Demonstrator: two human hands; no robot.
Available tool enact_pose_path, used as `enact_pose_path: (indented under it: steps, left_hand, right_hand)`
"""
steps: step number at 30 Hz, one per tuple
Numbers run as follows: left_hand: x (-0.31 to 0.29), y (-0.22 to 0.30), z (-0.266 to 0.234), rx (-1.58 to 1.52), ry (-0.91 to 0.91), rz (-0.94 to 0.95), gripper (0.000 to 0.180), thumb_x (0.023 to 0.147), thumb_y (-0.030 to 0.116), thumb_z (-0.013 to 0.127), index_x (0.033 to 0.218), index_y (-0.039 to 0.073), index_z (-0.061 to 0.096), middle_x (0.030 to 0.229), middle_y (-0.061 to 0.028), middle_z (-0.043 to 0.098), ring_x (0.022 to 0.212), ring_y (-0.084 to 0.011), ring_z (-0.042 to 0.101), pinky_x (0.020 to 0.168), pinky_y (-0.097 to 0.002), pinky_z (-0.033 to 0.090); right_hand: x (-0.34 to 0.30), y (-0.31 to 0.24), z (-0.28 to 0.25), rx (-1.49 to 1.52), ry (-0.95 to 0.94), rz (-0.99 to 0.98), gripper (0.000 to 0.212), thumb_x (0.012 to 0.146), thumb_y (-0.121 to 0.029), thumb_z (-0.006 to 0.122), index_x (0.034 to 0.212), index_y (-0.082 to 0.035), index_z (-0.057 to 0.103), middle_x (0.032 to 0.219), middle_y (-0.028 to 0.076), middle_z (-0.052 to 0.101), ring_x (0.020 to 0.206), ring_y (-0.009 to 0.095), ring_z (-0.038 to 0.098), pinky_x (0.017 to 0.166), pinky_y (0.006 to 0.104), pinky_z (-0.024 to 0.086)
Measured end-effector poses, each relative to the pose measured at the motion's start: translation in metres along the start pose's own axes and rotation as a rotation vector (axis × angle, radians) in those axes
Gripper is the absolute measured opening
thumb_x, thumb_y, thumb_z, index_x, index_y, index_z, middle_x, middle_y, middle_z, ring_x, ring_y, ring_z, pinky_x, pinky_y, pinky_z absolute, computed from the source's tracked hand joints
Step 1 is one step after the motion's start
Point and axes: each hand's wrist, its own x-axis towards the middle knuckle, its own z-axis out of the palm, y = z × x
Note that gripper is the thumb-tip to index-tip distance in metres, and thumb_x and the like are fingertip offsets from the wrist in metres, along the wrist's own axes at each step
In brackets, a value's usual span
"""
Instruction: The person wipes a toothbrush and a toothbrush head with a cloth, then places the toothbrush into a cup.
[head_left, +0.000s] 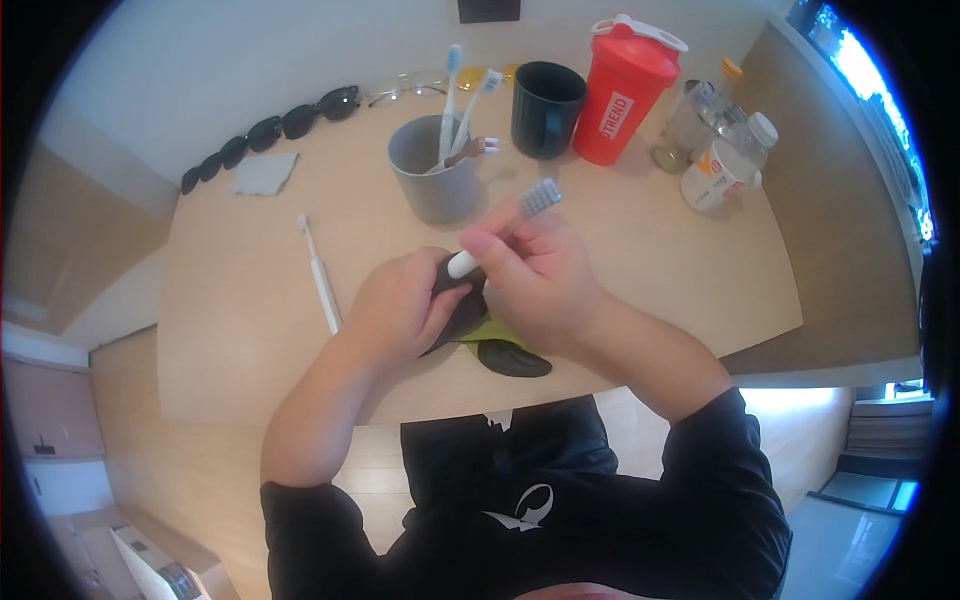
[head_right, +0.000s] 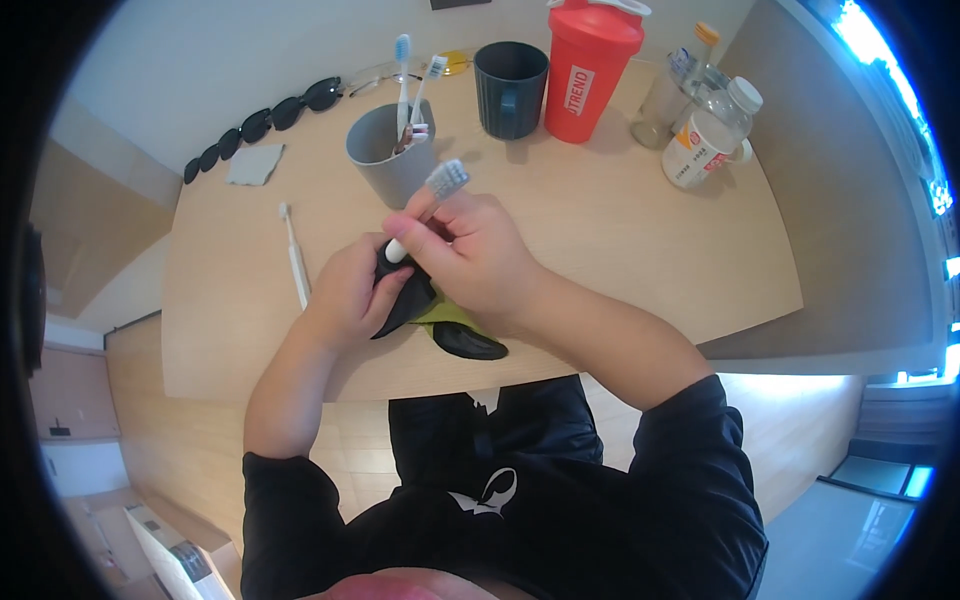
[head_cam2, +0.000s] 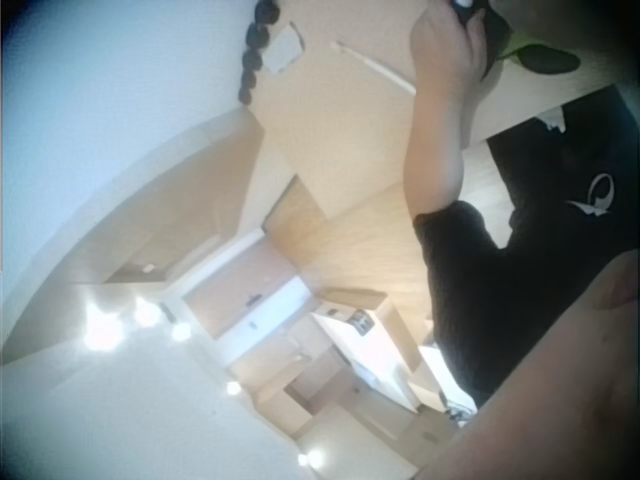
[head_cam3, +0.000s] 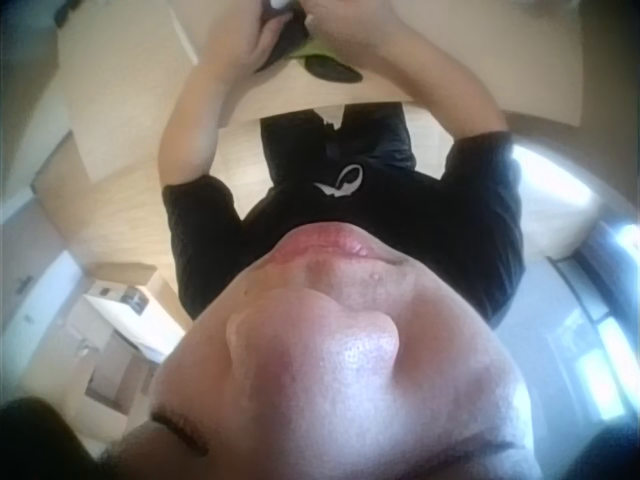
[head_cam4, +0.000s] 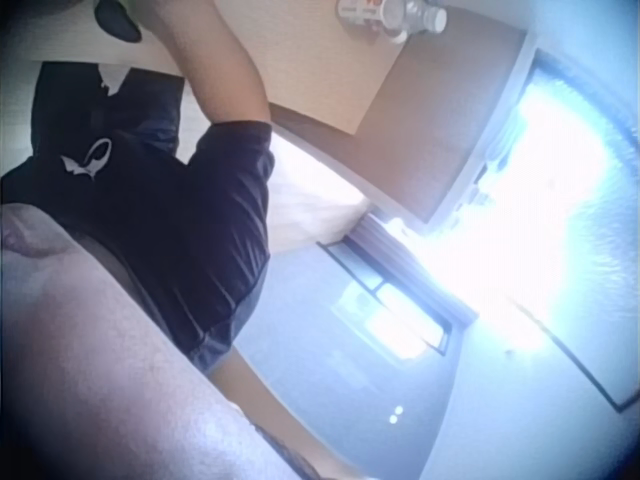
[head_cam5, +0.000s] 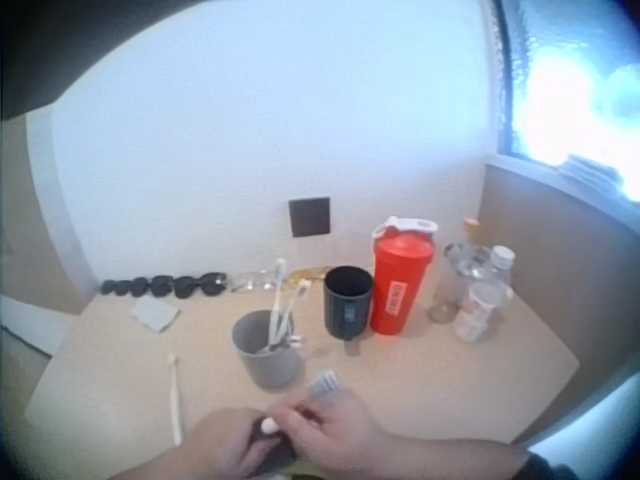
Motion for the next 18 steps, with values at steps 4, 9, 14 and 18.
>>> enact_pose_path:
  steps: [4,9,14,18]
  left_hand:
    - [-0.002,0.0,0.002,-0.016,0.008,0.025,0.028,0.082,0.01,0.06,0.106,-0.001,0.05,0.092,-0.021,0.062,0.082,-0.0383,0.06,0.072,-0.0399,0.047]
    - [-0.001,0.016,0.001,-0.141,0.085,0.042,0.025,0.081,0.014,0.062,0.101,0.0,0.056,0.081,-0.0182,0.062,0.075,-0.0368,0.06,0.067,-0.0399,0.047]
    - [-0.001,0.013,0.001,-0.18,0.09,0.013,0.025,0.081,0.012,0.062,0.102,0.001,0.056,0.08,-0.0179,0.063,0.073,-0.036,0.061,0.066,-0.0382,0.048]
    - [-0.001,0.013,0.0,-0.149,0.063,-0.024,0.026,0.083,0.012,0.061,0.105,0.001,0.054,0.083,-0.0189,0.062,0.077,-0.0375,0.061,0.067,-0.0395,0.047]
  right_hand:
    - [-0.001,0.0,-0.002,-0.065,-0.136,0.072,0.003,0.092,-0.006,0.054,0.092,-0.004,0.055,0.084,0.003,0.06,0.077,0.008,0.057,0.07,0.0225,0.047]
    - [-0.002,0.007,0.001,-0.151,-0.098,-0.123,0.012,0.089,-0.01,0.059,0.085,0.001,0.061,0.066,0.006,0.06,0.061,0.009,0.056,0.057,0.0242,0.045]
    - [-0.002,0.012,0.0,-0.177,-0.054,-0.182,0.012,0.09,-0.01,0.058,0.085,0.0,0.06,0.065,0.007,0.06,0.059,0.013,0.057,0.057,0.0249,0.045]
    - [0.001,0.008,-0.003,-0.35,-0.03,-0.25,0.014,0.091,-0.012,0.055,0.086,0.0,0.059,0.069,0.011,0.06,0.061,0.017,0.058,0.058,0.0277,0.046]
